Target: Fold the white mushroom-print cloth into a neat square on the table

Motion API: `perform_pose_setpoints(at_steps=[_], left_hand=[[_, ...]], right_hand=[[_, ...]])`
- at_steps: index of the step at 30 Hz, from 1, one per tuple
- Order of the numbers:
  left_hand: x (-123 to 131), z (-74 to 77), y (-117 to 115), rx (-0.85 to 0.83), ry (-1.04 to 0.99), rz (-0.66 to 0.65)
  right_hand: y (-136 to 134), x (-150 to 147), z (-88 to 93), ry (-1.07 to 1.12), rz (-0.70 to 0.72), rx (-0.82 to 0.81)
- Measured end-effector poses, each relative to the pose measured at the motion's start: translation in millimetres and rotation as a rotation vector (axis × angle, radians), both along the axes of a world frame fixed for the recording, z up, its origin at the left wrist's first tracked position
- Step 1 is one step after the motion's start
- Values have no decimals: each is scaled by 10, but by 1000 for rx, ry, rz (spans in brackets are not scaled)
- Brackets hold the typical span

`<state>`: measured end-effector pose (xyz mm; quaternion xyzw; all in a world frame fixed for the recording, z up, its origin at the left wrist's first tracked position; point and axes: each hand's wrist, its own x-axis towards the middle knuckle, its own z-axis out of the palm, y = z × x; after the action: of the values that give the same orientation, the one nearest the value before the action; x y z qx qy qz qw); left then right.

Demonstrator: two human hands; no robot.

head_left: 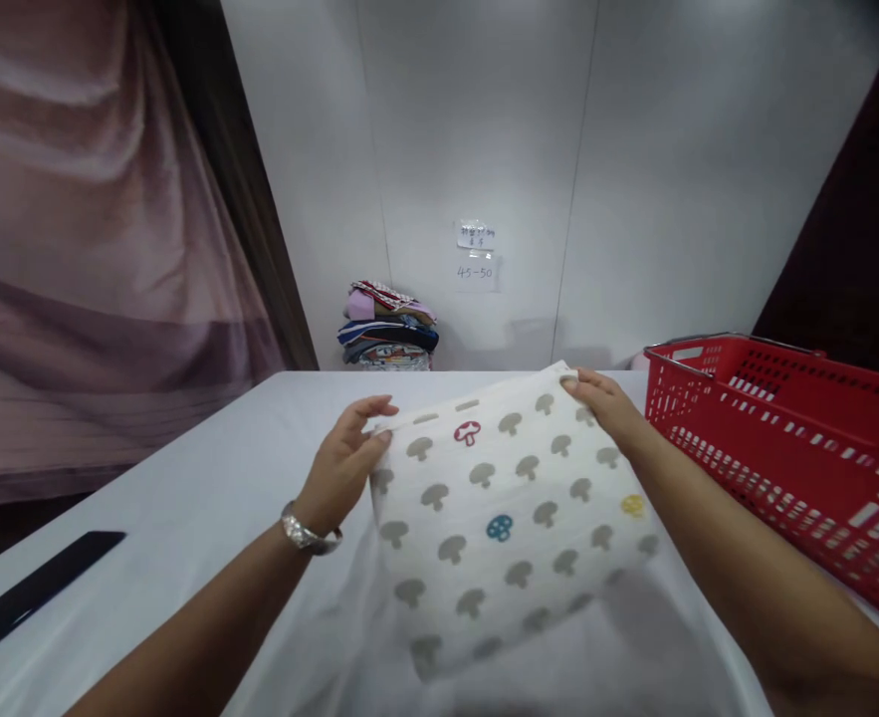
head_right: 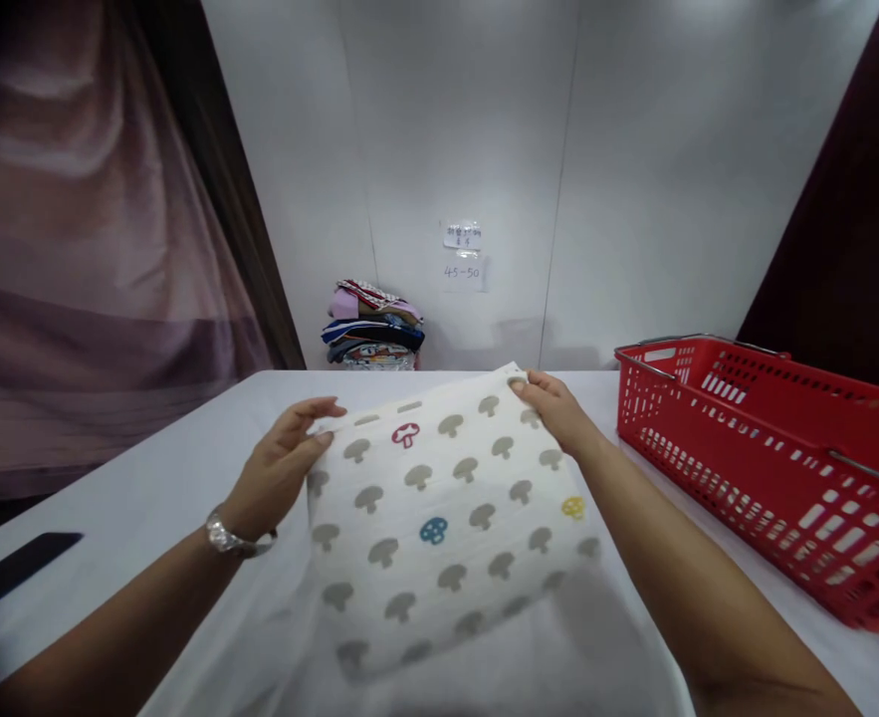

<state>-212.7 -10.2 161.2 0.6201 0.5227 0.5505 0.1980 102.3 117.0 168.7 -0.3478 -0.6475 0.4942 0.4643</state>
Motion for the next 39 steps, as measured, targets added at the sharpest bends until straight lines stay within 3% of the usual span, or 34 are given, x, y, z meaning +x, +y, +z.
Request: perform_pose_setpoints(at_steps=[3,5,8,11,14,19,23,27,30,35,39], left_hand=[[87,-427,105,-234,-132,-15],[106,-816,240,-372,-174,20],[94,-1319,454,-468,-67,130],[42,-1563,573,-477,46,115],[-1,-1579,566,-453,177,91],[23,-1443,501,-272,458,138],[70,-1391,548,-247,517,1],[87,-1389,588,-261,550,-20],[101,-1385,574,-207,634,-26],[140,-1374,532,-87,738,-67],[156,-1366,523,-19,842,-127]], right_hand=[[120,-13,-192,-44,72,-152],[218,-58,-526,-138,70,-299],[329,-137,-1076,-307,46,-500],[392,-182,-1382,-391,31,-533],[443,-177,-1426,-455,45,-448],[539,-180,-1401,-629,13,-173],[604,-290,-1427,-662,122,31],[623,-397,-1438,-666,246,30],[611,-424,-1439,-680,261,147],[529,-424,-1429,-782,263,481],[443,-428,-1417,-923,196,530]])
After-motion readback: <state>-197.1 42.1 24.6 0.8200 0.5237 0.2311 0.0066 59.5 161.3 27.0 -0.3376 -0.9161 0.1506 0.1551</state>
